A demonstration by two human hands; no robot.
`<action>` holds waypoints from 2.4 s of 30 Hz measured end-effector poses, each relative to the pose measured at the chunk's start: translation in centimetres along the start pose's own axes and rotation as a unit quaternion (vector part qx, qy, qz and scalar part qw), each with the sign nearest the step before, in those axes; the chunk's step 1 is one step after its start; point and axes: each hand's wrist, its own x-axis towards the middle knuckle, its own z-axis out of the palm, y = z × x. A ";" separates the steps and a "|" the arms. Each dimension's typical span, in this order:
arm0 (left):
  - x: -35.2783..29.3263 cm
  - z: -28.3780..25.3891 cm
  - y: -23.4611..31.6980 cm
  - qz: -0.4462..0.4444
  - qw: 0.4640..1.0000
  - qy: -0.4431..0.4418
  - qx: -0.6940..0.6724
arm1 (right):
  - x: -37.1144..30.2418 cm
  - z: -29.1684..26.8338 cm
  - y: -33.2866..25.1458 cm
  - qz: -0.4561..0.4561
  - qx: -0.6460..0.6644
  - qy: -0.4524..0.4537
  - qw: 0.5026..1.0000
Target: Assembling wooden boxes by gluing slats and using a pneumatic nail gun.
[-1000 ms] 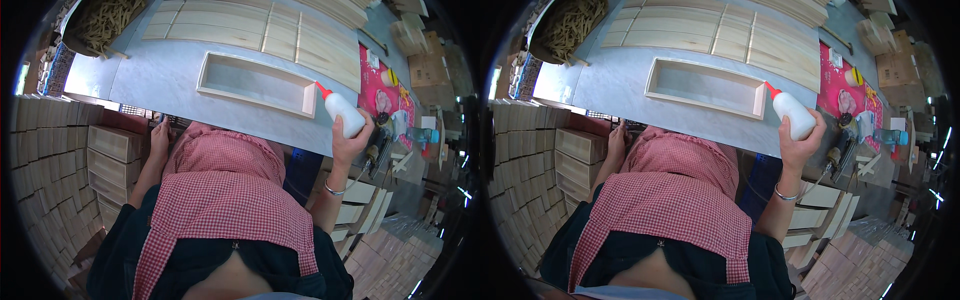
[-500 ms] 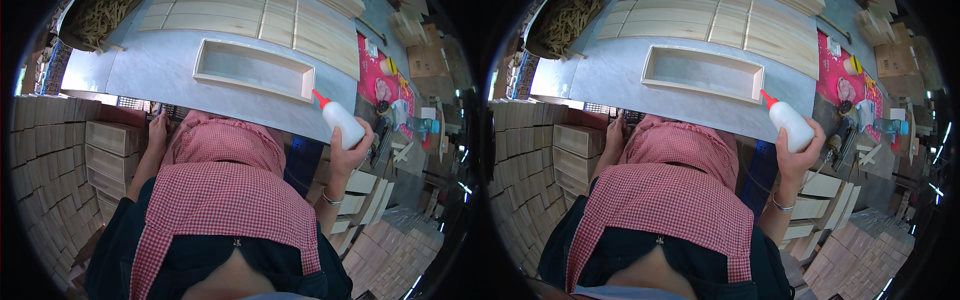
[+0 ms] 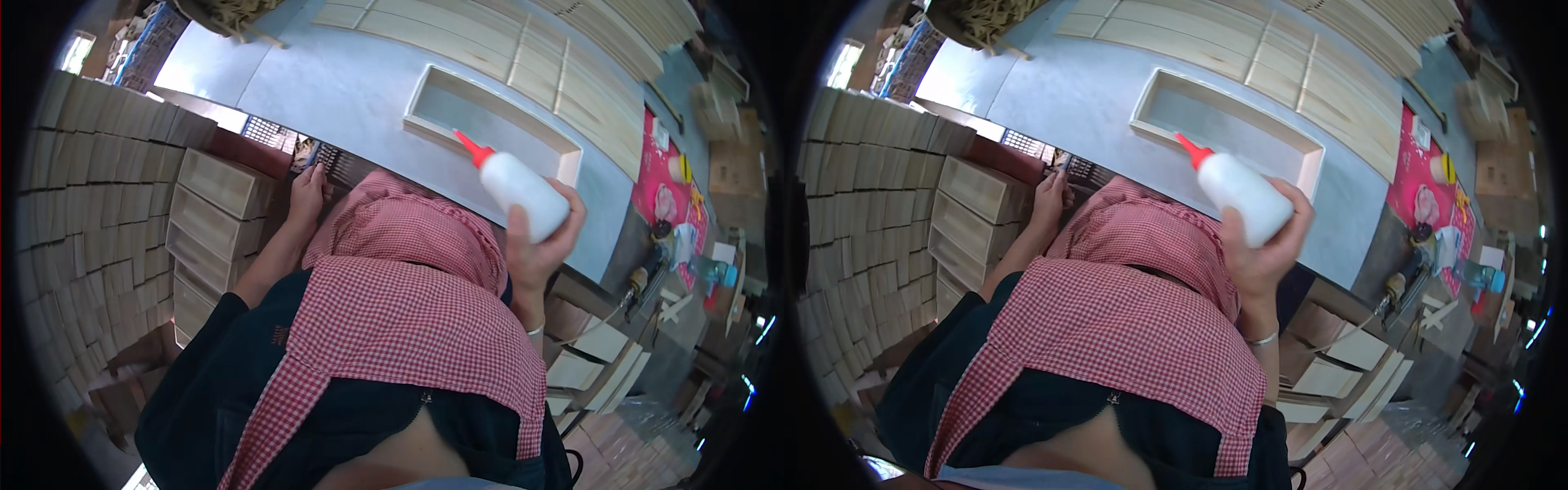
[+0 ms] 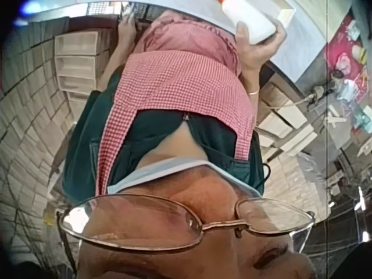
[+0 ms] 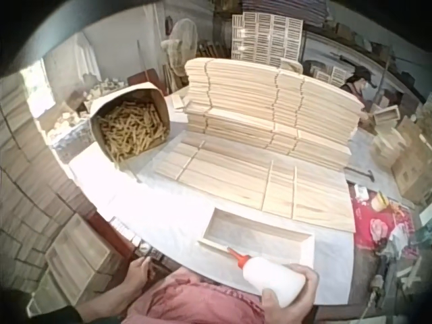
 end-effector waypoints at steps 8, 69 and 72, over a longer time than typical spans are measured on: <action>-1.6 -2.5 0.1 -0.101 0.994 0.028 0.015 | 1.6 5.0 0.5 -0.058 -0.008 -0.081 0.995; 16.0 -0.4 -9.2 0.035 0.971 -0.109 0.209 | 22.3 -23.6 24.9 0.037 -0.352 0.327 0.876; 19.1 7.8 -8.2 0.058 0.954 -0.191 0.225 | 25.2 -24.3 27.2 0.207 -0.426 0.253 0.844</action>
